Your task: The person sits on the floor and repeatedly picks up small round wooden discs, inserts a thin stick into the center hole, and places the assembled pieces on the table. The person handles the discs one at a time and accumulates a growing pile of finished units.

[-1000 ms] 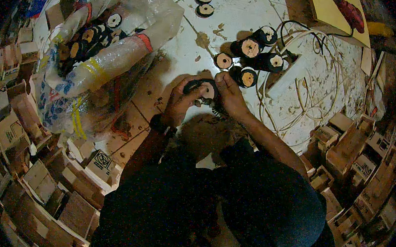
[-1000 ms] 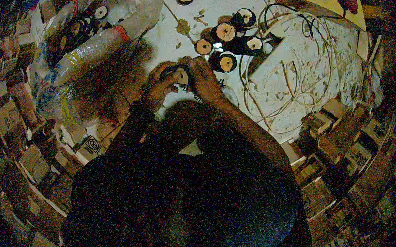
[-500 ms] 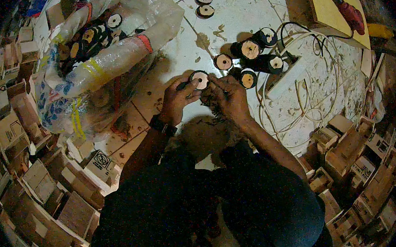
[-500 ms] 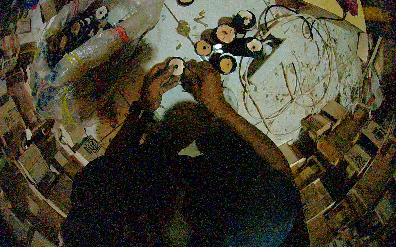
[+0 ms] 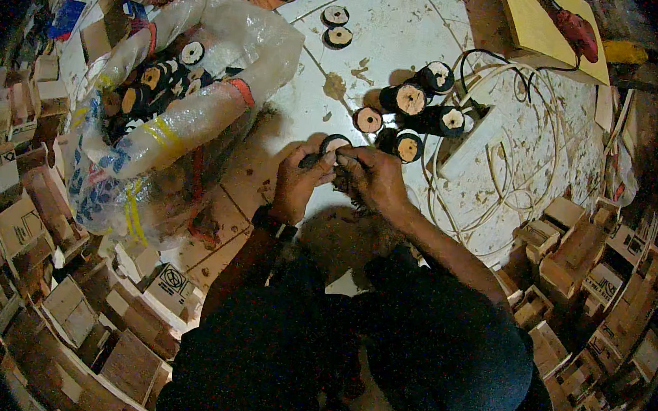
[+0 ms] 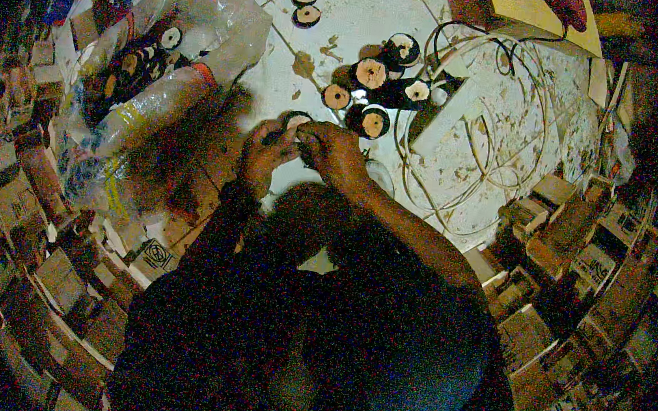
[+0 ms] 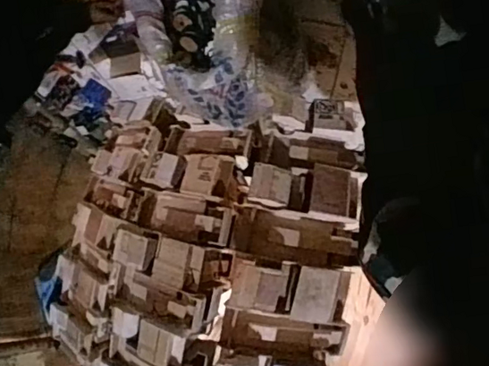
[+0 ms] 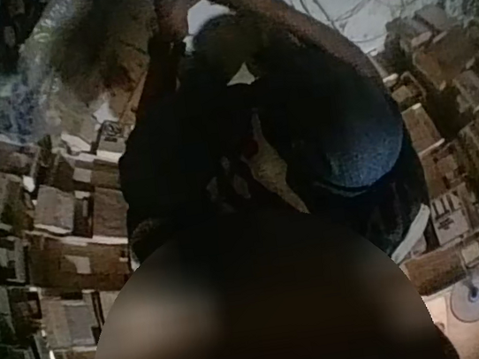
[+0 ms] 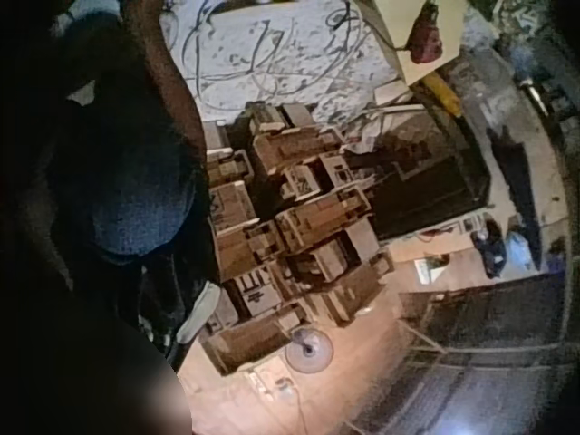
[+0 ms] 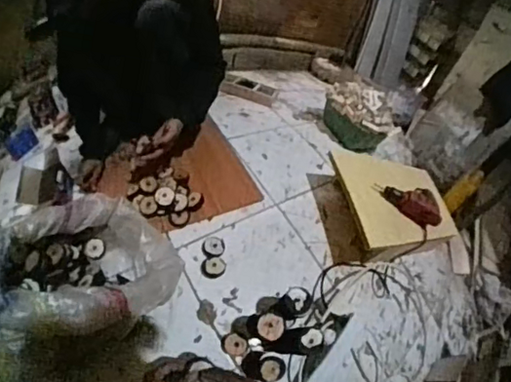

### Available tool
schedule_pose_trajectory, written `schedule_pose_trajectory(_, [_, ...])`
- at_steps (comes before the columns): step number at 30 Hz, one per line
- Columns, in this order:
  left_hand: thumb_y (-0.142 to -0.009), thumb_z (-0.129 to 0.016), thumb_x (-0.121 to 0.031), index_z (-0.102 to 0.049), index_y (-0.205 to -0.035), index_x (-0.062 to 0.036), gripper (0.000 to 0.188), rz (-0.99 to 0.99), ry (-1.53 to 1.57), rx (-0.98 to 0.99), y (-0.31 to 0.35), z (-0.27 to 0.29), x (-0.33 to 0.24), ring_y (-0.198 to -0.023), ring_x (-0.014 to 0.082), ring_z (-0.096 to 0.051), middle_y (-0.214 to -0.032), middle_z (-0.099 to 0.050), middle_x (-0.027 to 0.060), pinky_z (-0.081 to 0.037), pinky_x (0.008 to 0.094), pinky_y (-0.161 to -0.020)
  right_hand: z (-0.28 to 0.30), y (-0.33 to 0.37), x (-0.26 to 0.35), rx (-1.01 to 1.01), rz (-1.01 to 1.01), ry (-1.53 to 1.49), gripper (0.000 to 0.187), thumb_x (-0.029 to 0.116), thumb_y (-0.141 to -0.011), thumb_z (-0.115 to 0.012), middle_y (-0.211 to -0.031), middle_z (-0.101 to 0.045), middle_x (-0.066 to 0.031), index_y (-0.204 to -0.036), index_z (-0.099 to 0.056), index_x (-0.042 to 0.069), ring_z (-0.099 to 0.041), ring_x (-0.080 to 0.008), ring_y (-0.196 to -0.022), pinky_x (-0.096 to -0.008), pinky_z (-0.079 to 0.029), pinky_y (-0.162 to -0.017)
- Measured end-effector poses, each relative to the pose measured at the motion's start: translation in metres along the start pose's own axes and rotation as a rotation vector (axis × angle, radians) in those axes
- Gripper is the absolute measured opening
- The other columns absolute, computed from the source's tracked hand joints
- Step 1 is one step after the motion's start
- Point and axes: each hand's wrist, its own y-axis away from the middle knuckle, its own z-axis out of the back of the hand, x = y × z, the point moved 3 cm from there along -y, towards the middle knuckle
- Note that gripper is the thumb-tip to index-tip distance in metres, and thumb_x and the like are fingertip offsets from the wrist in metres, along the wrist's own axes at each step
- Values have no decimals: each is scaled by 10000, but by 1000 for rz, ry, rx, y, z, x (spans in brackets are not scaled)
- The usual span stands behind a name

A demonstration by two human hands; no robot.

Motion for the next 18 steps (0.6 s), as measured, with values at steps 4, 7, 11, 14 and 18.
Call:
schedule_pose_trajectory(4, [-861, -643, -207, -555, -1048, -24, 276, 77, -43, 102, -1, 2, -4, -839, 153, -598, -951, -607, 71, -529, 318, -782, 2, -5, -8, 28, -180, -132, 185, 182, -848, -624, -710, -626, -114, -962, -630, 36, -585, -167, -584, -324, -480, -546])
schedule_pose_trajectory(7, [-872, -626, -204, -550, -1064, -30, 270, 107, 99, 197, 0, 0, -7, -842, 156, -599, -952, -611, 62, -533, 311, -773, 7, -12, -7, -5, -317, -61, 427, 231, -761, -730, -657, -589, -82, -1071, -518, 27, -558, -157, -557, -322, -464, -529])
schedule_pose_trajectory(11, [-882, -604, -174, -520, -1169, -48, 324, 96, 38, 209, -18, 3, -14, -944, 192, -597, -1053, -587, 74, -535, 336, -769, 13, -20, 1, -78, -410, -86, 413, 214, -767, -722, -757, -616, -111, -1060, -495, 32, -596, -191, -632, -346, -477, -551])
schedule_pose_trajectory(14, [-877, -611, -169, -501, -1217, -45, 379, -413, -377, 227, -62, -2, -39, -988, 194, -582, -1058, -586, 65, -527, 324, -743, 14, -12, 4, -116, -354, -215, 341, 252, -832, -649, -850, -635, -140, -1054, -506, 37, -624, -244, -722, -366, -497, -624])
schedule_pose_trajectory(18, [-878, -614, -217, -527, -1156, -48, 336, -627, -428, 74, -148, -12, -81, -836, 175, -572, -981, -581, 54, -524, 288, -666, 8, 15, -10, 175, -193, 112, 359, 266, -876, -574, -969, -640, -161, -1147, -508, 40, -639, -310, -843, -390, -514, -716])
